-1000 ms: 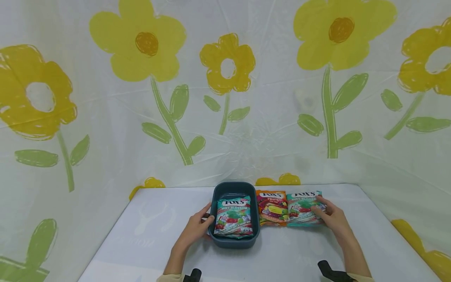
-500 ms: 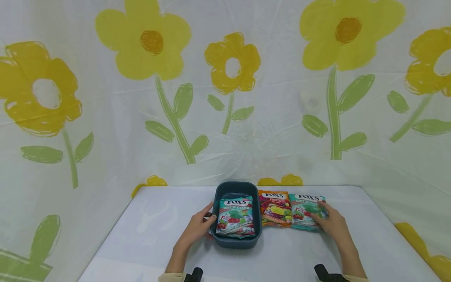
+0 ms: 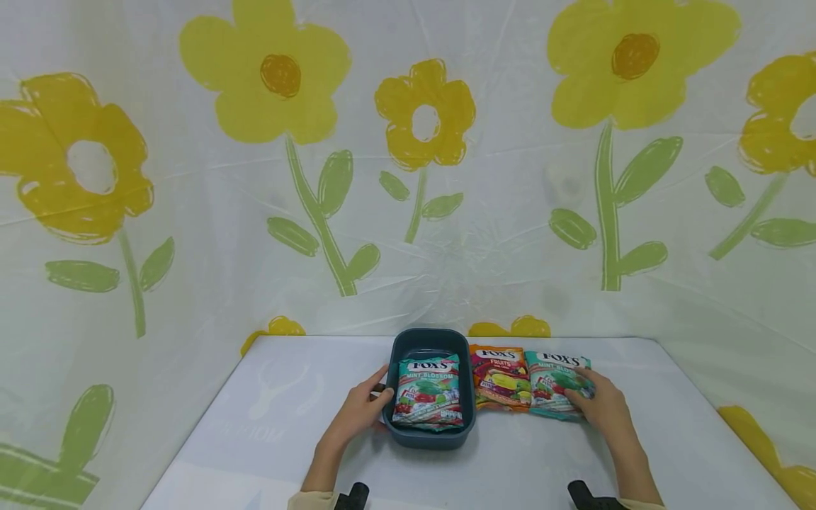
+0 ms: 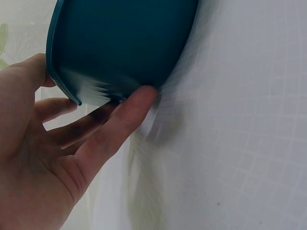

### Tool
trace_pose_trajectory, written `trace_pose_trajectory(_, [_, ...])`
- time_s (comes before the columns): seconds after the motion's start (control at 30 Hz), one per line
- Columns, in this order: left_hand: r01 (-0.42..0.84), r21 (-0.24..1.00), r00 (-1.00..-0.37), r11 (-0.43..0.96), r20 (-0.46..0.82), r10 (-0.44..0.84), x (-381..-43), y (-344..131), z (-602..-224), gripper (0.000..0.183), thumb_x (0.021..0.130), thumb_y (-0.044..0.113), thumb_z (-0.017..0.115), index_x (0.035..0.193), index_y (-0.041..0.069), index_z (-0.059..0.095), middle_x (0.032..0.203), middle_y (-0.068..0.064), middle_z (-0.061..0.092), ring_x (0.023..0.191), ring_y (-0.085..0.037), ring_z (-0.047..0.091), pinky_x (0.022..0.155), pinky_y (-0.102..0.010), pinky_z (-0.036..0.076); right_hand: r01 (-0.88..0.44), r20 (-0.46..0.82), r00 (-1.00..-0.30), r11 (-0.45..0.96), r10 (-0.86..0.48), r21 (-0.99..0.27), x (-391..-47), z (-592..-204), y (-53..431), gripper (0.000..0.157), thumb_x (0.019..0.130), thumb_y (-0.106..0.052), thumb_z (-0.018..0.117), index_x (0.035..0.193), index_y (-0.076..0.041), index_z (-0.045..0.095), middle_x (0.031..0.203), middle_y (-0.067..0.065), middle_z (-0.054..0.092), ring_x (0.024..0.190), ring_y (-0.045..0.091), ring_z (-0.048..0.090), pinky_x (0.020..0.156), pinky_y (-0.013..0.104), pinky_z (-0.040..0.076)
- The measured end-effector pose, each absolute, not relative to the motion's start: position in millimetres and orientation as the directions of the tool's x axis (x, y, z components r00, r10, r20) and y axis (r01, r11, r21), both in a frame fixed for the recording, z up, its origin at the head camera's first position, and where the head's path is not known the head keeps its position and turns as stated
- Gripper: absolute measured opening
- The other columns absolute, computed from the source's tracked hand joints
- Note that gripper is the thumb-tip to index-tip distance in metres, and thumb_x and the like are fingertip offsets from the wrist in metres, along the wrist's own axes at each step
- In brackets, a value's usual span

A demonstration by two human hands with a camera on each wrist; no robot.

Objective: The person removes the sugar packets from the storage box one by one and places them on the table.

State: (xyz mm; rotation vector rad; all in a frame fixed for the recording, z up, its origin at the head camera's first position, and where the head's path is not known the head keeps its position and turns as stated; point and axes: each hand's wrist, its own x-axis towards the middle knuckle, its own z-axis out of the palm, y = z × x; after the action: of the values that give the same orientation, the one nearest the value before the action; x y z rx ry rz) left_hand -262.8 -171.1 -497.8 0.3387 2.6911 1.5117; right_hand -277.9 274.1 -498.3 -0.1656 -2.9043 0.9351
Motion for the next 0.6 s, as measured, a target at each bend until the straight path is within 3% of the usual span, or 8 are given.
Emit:
trace_pose_trajectory(0.23, [0.172,0.848,-0.976,0.501,0.077,0.205,-265,-171,-498,0.057,0.100,0.026,0.051,0.152,0.009,0.036,0.121,-0.021,0.063,0.090,-0.020,0.065,0.062,-0.028,0.060,0.097,0.011,-0.992,0.812,0.127,-0.575,-278,-500,277,0.061,0.093,-0.026,0.063,0.144,0.000,0.041,0.147,0.037,0.034,0.134,0.057,0.030,0.106,0.070,0.033])
trace_pose_trajectory(0.6, [0.172,0.865,-0.973,0.471,0.074,0.220,-263,-172,-498,0.057,0.100,0.024,0.052,0.152,0.008,0.035,0.120,-0.023,0.062,0.088,-0.021,0.065,0.058,-0.030,0.060,0.023,0.068,-0.995,0.819,0.075,-0.573,-274,-478,266,0.062,0.094,-0.031,0.064,0.142,0.001,0.044,0.144,0.038,0.039,0.131,0.057,0.036,0.103,0.071,0.036])
